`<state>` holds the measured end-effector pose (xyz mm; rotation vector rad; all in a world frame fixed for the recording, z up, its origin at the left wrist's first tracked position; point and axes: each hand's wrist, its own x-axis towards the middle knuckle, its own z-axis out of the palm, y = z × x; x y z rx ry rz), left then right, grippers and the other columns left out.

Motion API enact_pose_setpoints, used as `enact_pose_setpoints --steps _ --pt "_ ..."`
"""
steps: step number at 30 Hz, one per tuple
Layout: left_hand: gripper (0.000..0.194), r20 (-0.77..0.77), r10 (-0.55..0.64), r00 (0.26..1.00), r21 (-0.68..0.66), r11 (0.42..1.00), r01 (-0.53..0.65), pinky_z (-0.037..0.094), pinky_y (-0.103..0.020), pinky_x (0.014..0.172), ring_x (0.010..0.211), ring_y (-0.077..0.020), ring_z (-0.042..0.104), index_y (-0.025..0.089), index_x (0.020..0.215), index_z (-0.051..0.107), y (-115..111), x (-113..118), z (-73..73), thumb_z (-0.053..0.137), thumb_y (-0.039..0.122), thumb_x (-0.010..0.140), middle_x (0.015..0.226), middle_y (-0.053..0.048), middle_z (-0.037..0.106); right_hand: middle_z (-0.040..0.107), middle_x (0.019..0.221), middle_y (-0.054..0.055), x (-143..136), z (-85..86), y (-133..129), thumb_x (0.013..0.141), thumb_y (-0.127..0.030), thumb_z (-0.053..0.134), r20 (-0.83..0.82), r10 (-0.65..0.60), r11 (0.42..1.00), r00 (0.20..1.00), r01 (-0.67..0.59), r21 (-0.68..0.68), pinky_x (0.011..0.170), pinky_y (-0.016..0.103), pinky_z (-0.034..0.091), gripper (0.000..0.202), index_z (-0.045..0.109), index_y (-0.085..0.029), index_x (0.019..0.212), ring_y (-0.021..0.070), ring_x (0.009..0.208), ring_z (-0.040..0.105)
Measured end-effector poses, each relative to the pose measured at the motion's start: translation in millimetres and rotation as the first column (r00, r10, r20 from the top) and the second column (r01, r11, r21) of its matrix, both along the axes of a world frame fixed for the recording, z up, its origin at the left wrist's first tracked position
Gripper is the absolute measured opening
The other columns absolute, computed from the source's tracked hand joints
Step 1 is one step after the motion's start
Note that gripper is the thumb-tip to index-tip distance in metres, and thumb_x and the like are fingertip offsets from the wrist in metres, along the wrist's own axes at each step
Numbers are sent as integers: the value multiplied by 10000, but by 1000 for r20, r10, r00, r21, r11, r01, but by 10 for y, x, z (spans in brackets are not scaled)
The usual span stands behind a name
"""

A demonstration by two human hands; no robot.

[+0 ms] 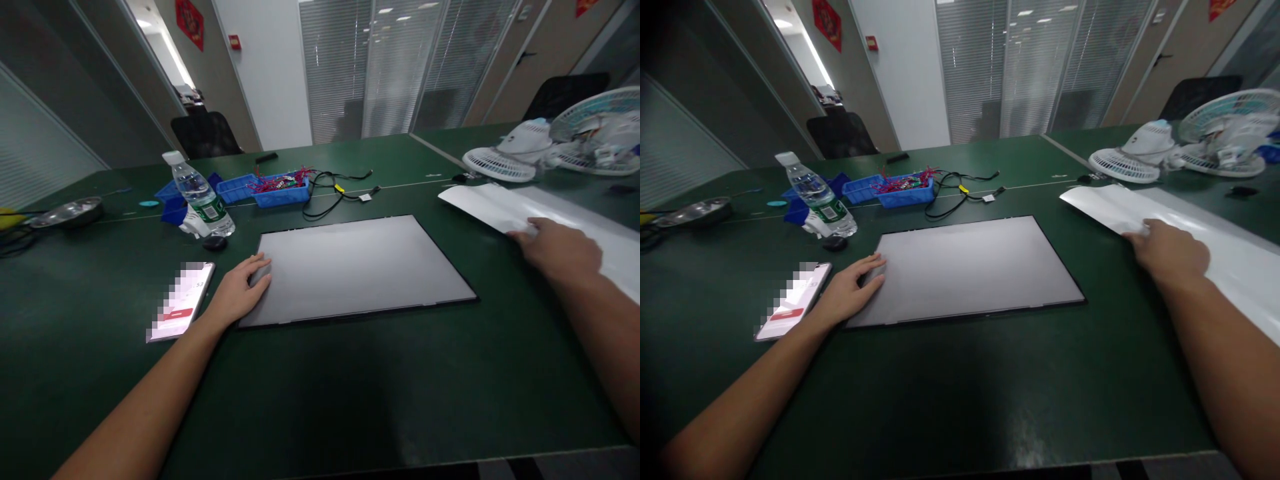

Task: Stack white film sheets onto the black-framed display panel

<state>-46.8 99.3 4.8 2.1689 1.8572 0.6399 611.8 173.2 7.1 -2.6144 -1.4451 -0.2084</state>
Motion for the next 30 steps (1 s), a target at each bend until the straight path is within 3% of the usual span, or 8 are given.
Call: enact_pose_setpoints --steps 3,6,12,16,20,23,28,30 --pt "583 -12 -12 1000 -2 1000 12 366 -533 1250 1480 -337 499 199 1416 676 9 -19 -21 557 533 953 1584 -106 555 641 1369 246 -325 114 -103 1010 -685 380 87 162 977 983 -172 126 829 497 461 735 575 -204 1530 405 1155 635" --pt "573 -17 -22 1000 -3 1000 22 352 -525 1259 1493 -328 484 198 1415 676 16 -35 -41 560 519 955 1581 -106 558 649 1376 213 -682 203 -194 1043 -635 378 172 394 858 903 -429 282 949 487 483 692 570 -183 1530 383 1200 628" --pt "569 -22 -23 999 -18 1000 23 354 -513 1260 1496 -325 482 179 1377 702 6 -11 -13 551 522 949 1584 -118 551 575 1517 101 -1242 281 -364 1024 -549 527 98 913 362 396 -897 254 1191 471 409 599 580 -210 1515 296 1379 547" --pt "551 -29 -18 999 -9 1000 18 368 -513 1253 1485 -326 496 188 1353 718 -1 13 15 552 516 943 1573 -113 564 558 1536 8 -1523 242 -461 966 -568 627 -128 978 180 166 -978 104 1193 517 430 574 605 -346 1495 274 1415 529" --pt "540 -33 -5 999 -11 1000 5 381 -504 1247 1478 -329 505 199 1343 728 -2 14 15 555 508 935 1574 -107 564 547 1546 -15 -1662 172 -492 940 -559 664 -228 968 118 101 -991 62 1202 542 417 548 636 -380 1457 280 1434 511" --pt "541 -33 -7 999 -9 1000 6 383 -511 1244 1478 -329 505 205 1345 726 1 8 7 549 509 934 1577 -99 560 568 1527 -13 -1624 154 -460 973 -568 593 -255 954 200 158 -969 148 1201 538 412 526 633 -369 1458 279 1422 520" --pt "555 -36 -17 999 -13 1000 16 372 -507 1250 1479 -327 503 199 1358 717 6 -2 -8 546 521 940 1578 -103 561 547 1546 84 -1256 126 -259 1000 -632 448 -133 699 715 703 -680 165 1116 518 463 642 594 -269 1510 338 1333 574" --pt "553 -46 -20 999 -13 1000 19 377 -506 1246 1477 -329 505 205 1373 707 9 -7 -13 543 516 946 1582 -102 557 548 1529 163 -1040 95 -165 1003 -643 411 -99 567 823 818 -559 101 1083 536 458 704 596 -187 1505 380 1300 580"
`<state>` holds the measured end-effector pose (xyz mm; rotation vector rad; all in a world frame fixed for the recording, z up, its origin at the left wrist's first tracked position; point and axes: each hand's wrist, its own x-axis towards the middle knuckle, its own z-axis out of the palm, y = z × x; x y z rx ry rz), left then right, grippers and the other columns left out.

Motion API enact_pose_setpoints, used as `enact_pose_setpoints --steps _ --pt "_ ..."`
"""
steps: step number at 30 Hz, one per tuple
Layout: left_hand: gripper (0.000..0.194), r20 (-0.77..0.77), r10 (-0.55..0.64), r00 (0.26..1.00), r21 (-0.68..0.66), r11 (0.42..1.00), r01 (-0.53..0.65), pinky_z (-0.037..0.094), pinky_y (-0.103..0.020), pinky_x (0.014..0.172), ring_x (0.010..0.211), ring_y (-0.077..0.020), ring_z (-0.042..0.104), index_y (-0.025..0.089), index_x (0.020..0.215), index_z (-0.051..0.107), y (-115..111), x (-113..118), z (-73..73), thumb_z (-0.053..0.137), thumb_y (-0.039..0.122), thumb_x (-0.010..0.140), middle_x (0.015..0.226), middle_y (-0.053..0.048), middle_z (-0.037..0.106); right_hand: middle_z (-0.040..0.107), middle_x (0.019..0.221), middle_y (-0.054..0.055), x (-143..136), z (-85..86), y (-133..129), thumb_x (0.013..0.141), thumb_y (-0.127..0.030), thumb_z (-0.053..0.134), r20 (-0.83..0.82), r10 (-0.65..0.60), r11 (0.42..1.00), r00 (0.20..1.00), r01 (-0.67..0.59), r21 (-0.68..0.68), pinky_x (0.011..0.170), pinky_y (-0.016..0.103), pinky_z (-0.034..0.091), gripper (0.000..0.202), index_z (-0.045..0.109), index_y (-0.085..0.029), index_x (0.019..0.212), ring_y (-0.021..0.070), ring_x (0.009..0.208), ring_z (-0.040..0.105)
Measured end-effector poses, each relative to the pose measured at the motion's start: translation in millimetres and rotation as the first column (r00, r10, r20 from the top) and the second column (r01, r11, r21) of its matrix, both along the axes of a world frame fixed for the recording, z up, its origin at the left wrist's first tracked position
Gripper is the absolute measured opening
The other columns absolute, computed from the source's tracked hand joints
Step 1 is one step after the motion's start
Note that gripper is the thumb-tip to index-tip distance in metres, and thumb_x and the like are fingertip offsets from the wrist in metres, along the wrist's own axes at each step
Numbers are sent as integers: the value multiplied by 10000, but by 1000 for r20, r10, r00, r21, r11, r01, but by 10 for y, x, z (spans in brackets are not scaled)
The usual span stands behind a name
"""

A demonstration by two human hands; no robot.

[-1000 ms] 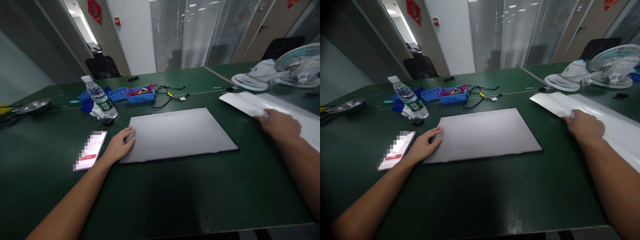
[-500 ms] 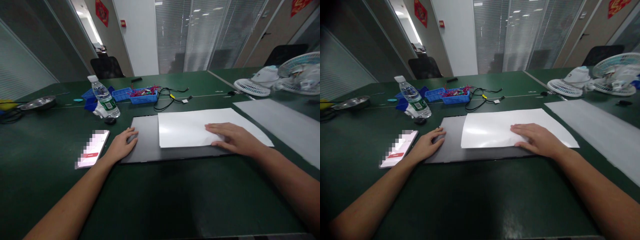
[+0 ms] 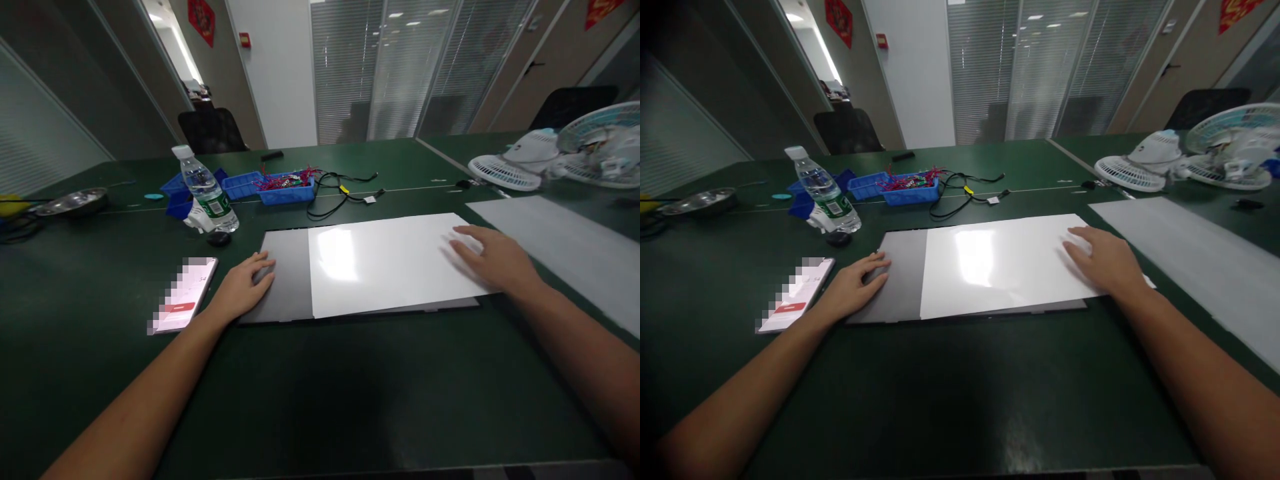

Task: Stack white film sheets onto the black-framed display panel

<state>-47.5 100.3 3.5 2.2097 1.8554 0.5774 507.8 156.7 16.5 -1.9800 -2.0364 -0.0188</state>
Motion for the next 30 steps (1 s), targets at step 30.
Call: enact_pose_setpoints --steps 30 --pt "627 95 10 995 21 1000 -12 397 -485 1228 1439 -337 542 151 1395 669 -17 6 -2 514 587 972 1541 -148 590 657 1399 84 -353 -9 -147 1001 -686 407 112 115 992 987 -109 -61 937 526 541 625 716 -234 1304 351 1164 645"
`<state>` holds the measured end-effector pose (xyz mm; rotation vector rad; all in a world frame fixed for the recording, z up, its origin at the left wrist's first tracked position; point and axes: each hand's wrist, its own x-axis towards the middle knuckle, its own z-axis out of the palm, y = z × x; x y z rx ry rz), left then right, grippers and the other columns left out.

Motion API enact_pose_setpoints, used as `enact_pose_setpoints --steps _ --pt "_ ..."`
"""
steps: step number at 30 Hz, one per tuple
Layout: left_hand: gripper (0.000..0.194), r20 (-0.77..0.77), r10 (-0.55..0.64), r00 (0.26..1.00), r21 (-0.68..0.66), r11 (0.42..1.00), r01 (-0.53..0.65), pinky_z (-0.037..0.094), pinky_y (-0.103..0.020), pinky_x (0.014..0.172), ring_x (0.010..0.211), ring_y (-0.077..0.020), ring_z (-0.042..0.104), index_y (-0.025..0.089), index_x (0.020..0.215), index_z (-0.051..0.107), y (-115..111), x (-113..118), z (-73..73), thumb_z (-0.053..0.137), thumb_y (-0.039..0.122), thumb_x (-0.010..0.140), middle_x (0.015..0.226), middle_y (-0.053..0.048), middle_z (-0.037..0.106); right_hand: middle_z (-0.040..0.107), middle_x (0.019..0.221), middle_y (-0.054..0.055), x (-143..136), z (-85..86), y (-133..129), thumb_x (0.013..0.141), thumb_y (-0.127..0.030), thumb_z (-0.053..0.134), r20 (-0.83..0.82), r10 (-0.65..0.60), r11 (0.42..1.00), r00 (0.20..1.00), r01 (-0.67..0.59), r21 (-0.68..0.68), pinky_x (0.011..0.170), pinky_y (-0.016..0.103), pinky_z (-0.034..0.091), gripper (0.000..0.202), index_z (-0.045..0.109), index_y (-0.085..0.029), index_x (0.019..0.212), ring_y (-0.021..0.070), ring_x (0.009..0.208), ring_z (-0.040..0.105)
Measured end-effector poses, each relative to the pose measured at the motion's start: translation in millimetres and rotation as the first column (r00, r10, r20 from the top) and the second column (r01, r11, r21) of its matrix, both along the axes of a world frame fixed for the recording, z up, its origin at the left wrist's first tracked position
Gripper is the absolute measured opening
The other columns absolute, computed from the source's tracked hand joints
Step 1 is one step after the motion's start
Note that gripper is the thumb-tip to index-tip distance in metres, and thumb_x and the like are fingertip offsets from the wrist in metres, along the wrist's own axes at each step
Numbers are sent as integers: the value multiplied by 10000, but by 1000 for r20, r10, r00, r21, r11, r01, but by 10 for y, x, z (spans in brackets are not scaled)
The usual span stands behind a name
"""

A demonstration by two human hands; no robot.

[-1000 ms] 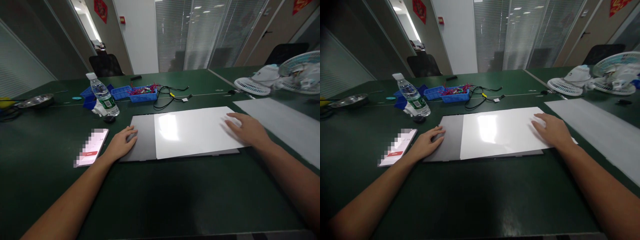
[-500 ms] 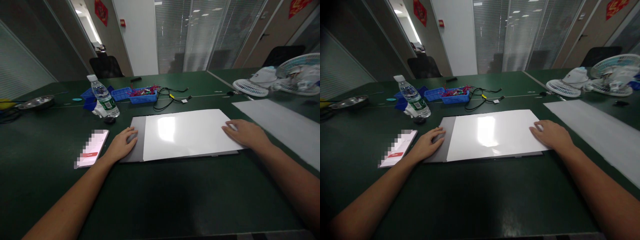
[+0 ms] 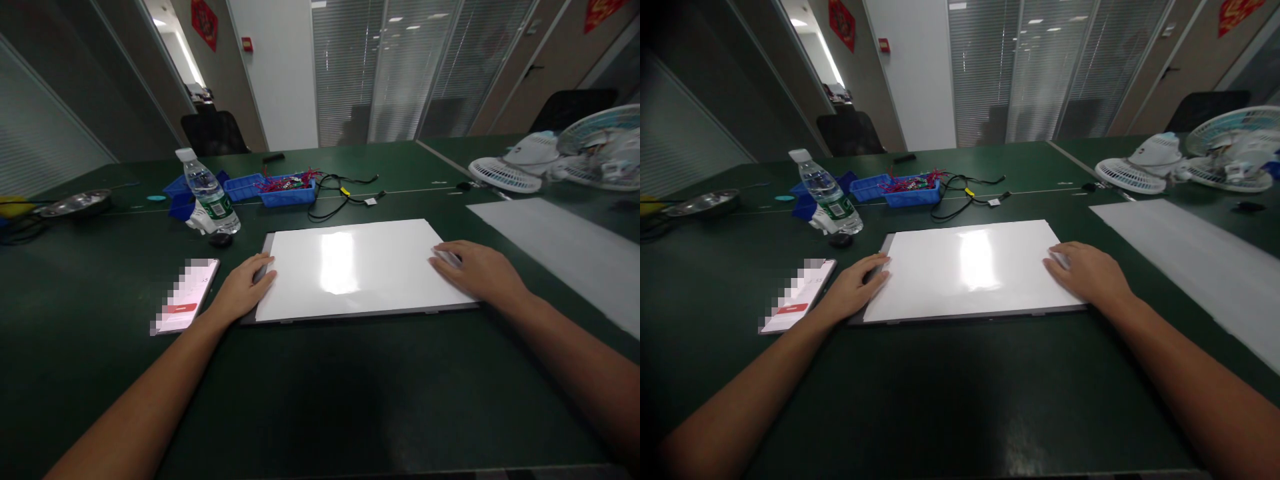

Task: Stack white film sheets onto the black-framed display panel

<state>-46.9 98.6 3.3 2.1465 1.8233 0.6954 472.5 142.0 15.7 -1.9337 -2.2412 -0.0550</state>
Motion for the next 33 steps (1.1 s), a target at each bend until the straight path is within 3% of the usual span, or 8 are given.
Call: enact_pose_setpoints --steps 5,12,24,29,33 --pt "598 -32 7 999 17 1000 -7 386 -506 1240 1438 -336 545 155 1393 669 11 -6 -18 557 514 929 1538 -143 595 695 1324 88 -41 28 -27 1018 -640 412 -44 45 998 998 -43 50 902 508 539 573 751 -235 1240 340 1106 663" --pt "591 -38 -29 999 25 999 30 360 -512 1263 1454 -322 533 158 1424 657 20 -49 -48 546 344 874 1559 -126 577 733 1228 78 -62 62 -55 1029 -593 430 -79 68 997 995 -64 52 818 428 519 546 767 -222 1245 248 902 670" --pt "571 -50 -29 998 7 1000 29 368 -480 1264 1459 -295 530 166 1388 688 34 -69 -64 487 246 860 1562 -97 580 760 1161 52 -14 12 -17 1022 -561 476 -107 139 989 985 -132 67 761 370 500 495 786 -228 1216 203 835 658" --pt "556 -46 -38 998 9 999 39 371 -487 1260 1460 -284 529 189 1380 692 37 -72 -71 474 244 871 1567 -77 577 717 1268 115 181 51 81 1009 -529 478 -101 11 982 995 8 186 899 406 488 503 765 -200 1258 234 947 654" --pt "521 -37 -42 998 19 999 42 370 -489 1258 1446 -284 544 190 1367 700 46 -80 -81 475 286 906 1553 -84 590 642 1379 186 713 -6 235 1016 -535 434 -50 -192 930 980 198 309 1017 476 422 566 707 -156 1336 322 1230 564"
